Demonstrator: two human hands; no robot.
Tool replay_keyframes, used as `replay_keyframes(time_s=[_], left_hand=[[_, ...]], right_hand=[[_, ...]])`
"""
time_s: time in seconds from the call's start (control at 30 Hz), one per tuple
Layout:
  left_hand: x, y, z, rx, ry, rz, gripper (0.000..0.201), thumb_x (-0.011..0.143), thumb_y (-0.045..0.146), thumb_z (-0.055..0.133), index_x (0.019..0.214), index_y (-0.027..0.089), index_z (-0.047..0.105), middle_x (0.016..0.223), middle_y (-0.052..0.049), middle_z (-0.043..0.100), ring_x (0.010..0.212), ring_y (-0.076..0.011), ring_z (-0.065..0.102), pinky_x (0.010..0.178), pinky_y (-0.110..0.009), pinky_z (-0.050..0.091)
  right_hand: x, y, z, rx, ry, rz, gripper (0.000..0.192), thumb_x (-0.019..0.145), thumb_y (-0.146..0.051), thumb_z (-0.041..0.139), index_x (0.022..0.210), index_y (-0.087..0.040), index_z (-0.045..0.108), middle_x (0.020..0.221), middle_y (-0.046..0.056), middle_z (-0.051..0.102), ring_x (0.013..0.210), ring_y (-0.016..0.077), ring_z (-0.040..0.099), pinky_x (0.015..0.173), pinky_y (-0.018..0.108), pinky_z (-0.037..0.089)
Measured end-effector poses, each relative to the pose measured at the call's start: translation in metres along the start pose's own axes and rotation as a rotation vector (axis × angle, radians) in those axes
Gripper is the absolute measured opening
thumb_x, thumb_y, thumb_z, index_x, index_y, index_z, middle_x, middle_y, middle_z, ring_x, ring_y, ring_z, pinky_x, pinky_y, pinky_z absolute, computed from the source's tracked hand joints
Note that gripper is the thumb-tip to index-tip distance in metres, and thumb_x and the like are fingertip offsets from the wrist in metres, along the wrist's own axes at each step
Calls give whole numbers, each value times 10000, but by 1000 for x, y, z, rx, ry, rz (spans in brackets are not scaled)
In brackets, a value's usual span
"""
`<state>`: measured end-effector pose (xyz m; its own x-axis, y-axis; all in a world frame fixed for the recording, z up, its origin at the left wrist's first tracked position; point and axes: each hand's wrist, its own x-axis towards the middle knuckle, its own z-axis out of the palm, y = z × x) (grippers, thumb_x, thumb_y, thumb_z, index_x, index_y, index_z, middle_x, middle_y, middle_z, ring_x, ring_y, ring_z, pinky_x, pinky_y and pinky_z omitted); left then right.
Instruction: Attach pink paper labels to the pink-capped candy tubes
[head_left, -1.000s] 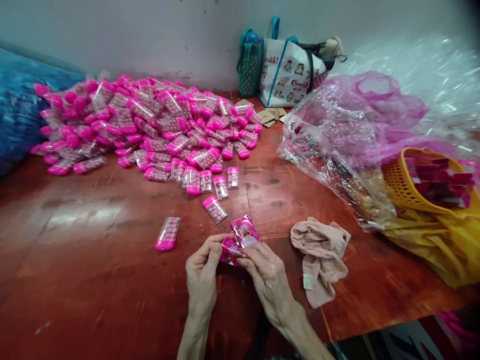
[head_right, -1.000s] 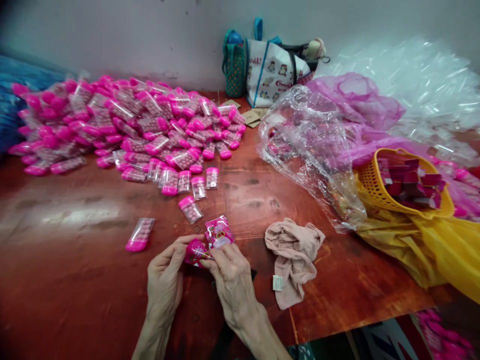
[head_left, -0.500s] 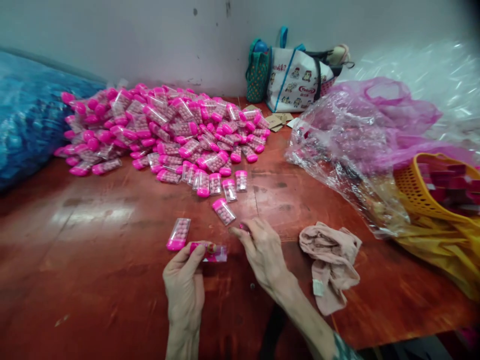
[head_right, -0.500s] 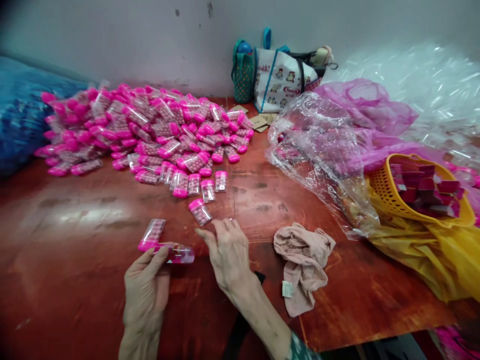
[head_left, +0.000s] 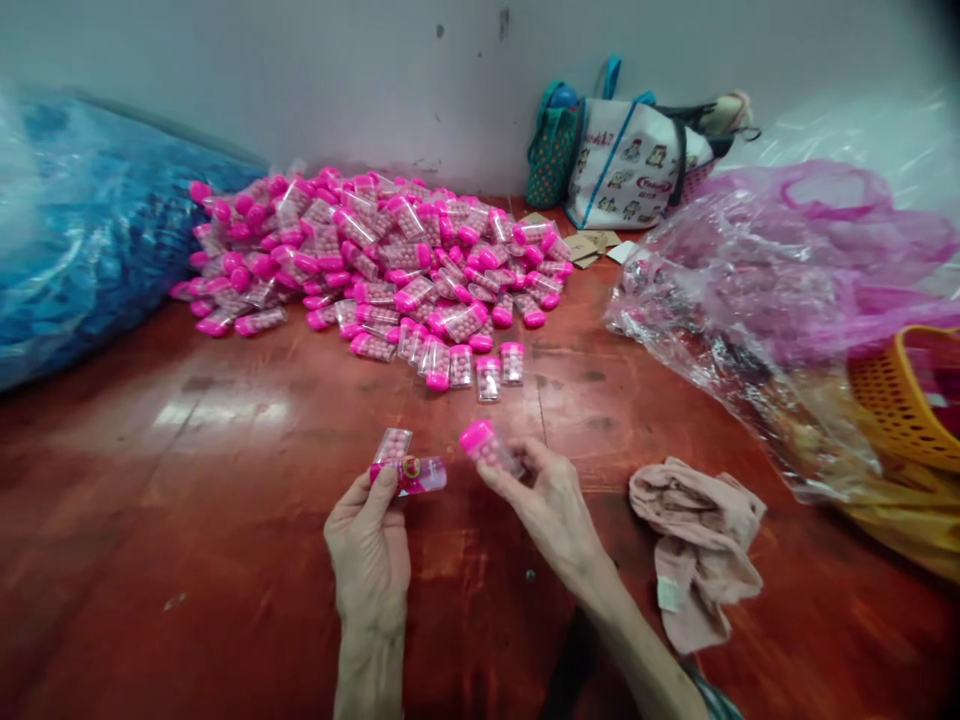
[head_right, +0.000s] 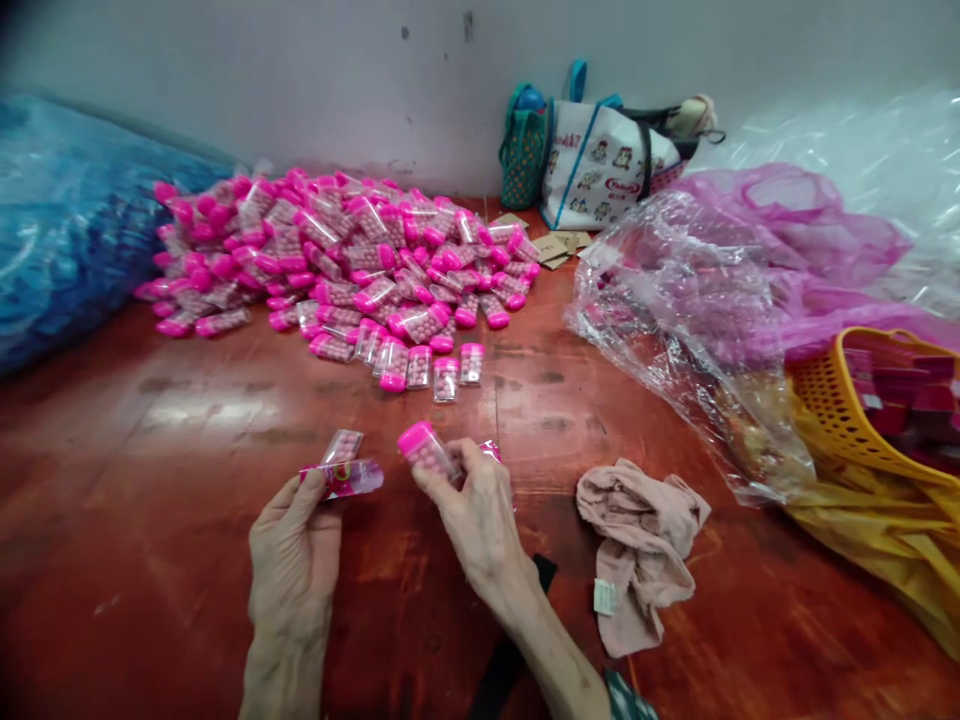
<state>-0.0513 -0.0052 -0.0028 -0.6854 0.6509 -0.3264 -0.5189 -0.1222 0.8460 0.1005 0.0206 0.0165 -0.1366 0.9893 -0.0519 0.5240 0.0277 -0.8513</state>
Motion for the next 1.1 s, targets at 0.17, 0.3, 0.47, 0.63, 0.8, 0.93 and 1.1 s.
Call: replay_keyframes(time_s=[0.17,0.3,0.47,0.63,0.8,0.93,1.1], left_hand=[[-7,-5,8,6,-45,8,110,545,159,760,633,161,693,643,10,696,648,-100,624,705,-225,489],[-15,-7,14,40,-95,-3,119,571,158,745,684,141,711,688,-25,711,659,-118,626,692,-238,496],[-19,-9,17,93,-184,-41,145,617,168,724,751,116,702,755,-46,712,657,-116,624,667,-224,498],[-22,-14,23,37,-204,-38,187,641,141,713,807,141,626,824,-59,711,688,-147,649,684,-285,516],[-29,-17,31,-34,-193,-79,235,693,229,688,888,121,611,832,-95,709,785,-184,658,744,-315,510],[-34,-17,34,-88,-164,-168,287,653,324,719,842,125,639,803,-86,714,791,-182,655,771,-316,503],[-38,-18,37,-134,-183,-178,319,603,379,744,784,129,669,802,-78,714,802,-191,652,777,-304,505]], right_hand=[[-18,-5,-8,439,-80,138,166,747,-279,629,843,-148,597,719,-3,617,639,116,540,586,217,406],[-23,-3,-7,509,-120,145,130,717,-248,644,791,-153,596,647,-33,560,571,91,478,515,195,355],[-26,5,-13,590,-174,186,115,710,-250,648,757,-155,602,642,-38,528,564,84,452,514,192,343],[-28,2,-16,584,-137,212,93,712,-224,640,764,-160,598,644,-39,535,557,81,449,503,183,344],[-34,-3,-8,400,15,135,112,735,-219,614,838,-181,598,688,-20,589,604,115,514,560,206,405],[-36,1,0,243,154,26,100,743,-202,609,842,-191,608,688,-14,600,604,131,536,579,227,420],[-37,7,5,193,253,-88,119,759,-190,600,877,-184,606,688,-2,585,598,138,534,583,245,433]])
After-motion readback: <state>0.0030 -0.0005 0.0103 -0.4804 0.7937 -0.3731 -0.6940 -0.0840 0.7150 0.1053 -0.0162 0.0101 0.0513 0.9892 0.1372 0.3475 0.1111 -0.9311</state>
